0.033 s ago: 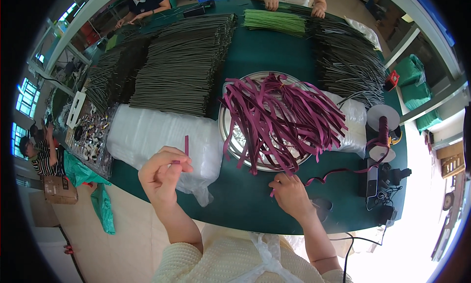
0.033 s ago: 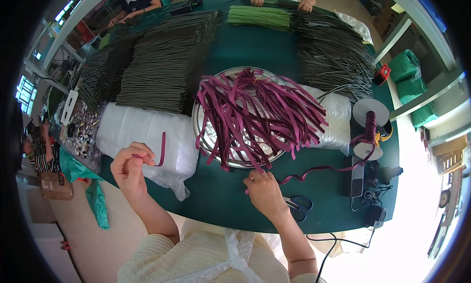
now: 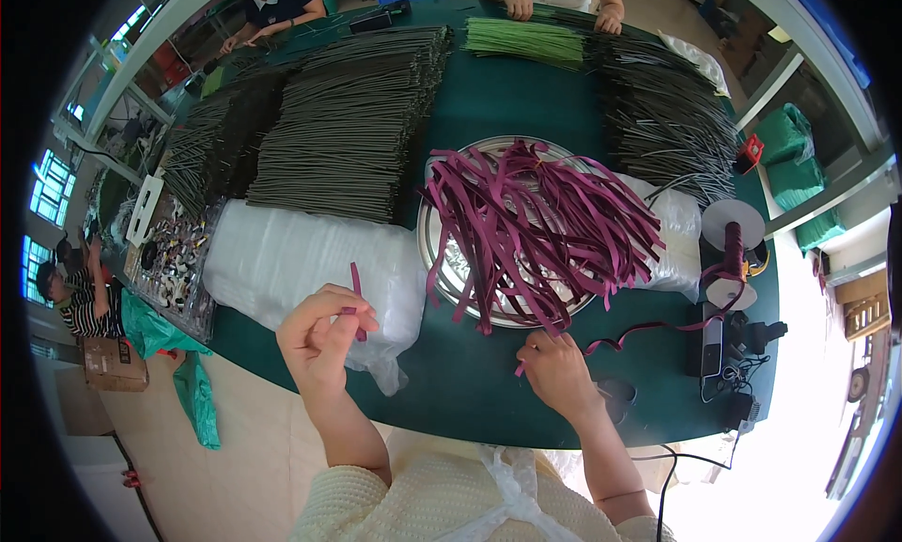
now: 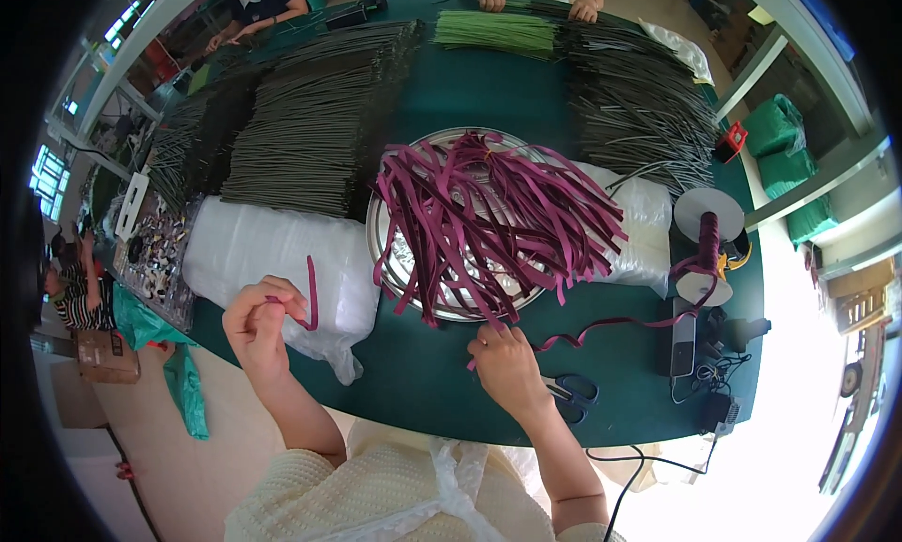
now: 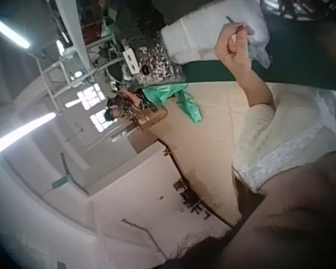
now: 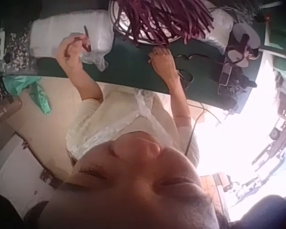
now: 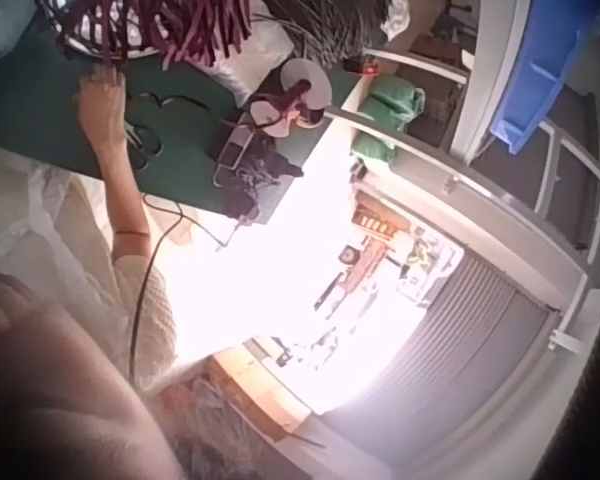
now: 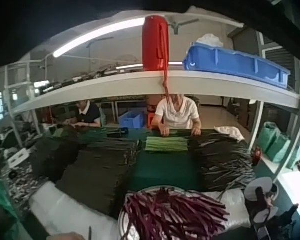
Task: The person pulls a length of purple ribbon from a spool, cuts it using shears, and folds the ribbon piece by hand. They repeat this process, picking up the spool to pull more ribbon before cutting and folding additional pieces.
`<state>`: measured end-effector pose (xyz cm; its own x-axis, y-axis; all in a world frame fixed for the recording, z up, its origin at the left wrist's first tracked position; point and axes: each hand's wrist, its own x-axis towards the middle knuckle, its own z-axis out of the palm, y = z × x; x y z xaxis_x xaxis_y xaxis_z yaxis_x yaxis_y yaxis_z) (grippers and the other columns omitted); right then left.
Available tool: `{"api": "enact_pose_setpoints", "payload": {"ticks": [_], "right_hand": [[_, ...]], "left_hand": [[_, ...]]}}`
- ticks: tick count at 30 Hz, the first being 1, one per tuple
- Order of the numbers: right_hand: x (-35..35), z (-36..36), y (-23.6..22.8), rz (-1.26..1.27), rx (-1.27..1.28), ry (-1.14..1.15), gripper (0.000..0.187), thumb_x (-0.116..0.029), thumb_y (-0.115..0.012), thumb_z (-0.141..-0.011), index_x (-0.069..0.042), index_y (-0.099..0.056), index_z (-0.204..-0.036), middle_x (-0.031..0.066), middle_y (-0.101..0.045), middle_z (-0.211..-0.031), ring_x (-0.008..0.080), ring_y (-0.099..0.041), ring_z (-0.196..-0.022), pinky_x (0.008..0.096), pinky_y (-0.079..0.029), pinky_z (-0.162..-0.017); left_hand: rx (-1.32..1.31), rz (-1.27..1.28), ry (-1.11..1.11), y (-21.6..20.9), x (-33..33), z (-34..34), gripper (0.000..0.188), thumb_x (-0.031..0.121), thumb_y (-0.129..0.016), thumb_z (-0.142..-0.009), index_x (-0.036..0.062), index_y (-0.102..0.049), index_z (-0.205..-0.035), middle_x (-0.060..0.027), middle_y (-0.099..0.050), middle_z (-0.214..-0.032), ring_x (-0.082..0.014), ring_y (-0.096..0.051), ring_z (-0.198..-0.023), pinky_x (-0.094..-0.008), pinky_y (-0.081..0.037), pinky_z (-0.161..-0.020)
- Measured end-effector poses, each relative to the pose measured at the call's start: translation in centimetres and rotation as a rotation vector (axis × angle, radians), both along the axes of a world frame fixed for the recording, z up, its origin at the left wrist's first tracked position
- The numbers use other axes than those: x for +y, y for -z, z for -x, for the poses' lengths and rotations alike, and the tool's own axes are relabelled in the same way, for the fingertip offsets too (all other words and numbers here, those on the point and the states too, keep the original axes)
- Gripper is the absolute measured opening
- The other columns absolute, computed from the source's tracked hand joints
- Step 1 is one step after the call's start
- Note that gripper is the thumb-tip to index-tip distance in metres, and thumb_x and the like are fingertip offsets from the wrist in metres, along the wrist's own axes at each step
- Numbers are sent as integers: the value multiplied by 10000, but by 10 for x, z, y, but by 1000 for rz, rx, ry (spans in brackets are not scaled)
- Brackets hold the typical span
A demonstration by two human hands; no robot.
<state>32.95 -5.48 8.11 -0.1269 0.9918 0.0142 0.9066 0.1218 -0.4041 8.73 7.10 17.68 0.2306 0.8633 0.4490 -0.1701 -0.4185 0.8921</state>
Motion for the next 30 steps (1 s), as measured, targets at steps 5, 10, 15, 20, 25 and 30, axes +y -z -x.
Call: {"api": "enact_pose_setpoints", "payload": {"ticks": [5, 10, 15, 20, 25, 30], "right_hand": [[-1, -3, 4, -20, 76, -15, 52, -79, -606, -731, -71, -588, -779, 62, -542, -798, 234, -547, -812, 351, -417, -744], [-1, 5, -29, -218, 661, -53, 97, 14, -633, -747, -25, -555, -789, 85, -607, -873, 220, -582, -803, 306, -450, -736], [0, 18, -69, -317, 1396, 249, 117, -37, -576, -861, 12, -498, -934, 63, -580, -805, 92, -571, -679, 203, -463, -588], [10, 29, -82, -360, 1416, 351, 162, 4, -594, -831, 38, -515, -968, 107, -616, -834, 132, -617, -708, 223, -508, -618], [6, 24, -65, -404, 1255, 398, 118, -8, -626, -815, 47, -566, -902, 109, -643, -827, 141, -633, -741, 238, -518, -669], [5, 29, -63, -423, 1362, 436, 99, -22, -639, -811, 24, -575, -872, 58, -629, -808, 98, -601, -732, 210, -482, -670]], "left_hand": [[-23, 311, 34, 25, -15, -13, 80, 0, -582, -787, -33, -620, -849, -104, -604, -773, -165, -583, -689, -256, -445, -658], [-77, 267, 164, 34, -26, -51, 156, -72, -625, -720, -18, -662, -862, -97, -592, -865, -157, -553, -819, -249, -423, -742], [-141, 217, 232, 33, -35, -95, 202, -98, -640, -704, -11, -669, -884, -75, -596, -861, -129, -550, -778, -212, -427, -672], [-237, 330, 281, 36, -42, -116, 194, -106, -617, -721, -15, -652, -889, -75, -619, -856, -137, -564, -818, -225, -442, -708], [-224, 375, 253, 33, -48, -116, 185, -102, -599, -737, -21, -652, -895, -74, -610, -858, -140, -568, -818, -233, -447, -723], [-190, 307, 231, 38, -53, -117, 192, -105, -592, -734, -26, -656, -898, -86, -611, -870, -141, -575, -808, -230, -445, -722]]}}
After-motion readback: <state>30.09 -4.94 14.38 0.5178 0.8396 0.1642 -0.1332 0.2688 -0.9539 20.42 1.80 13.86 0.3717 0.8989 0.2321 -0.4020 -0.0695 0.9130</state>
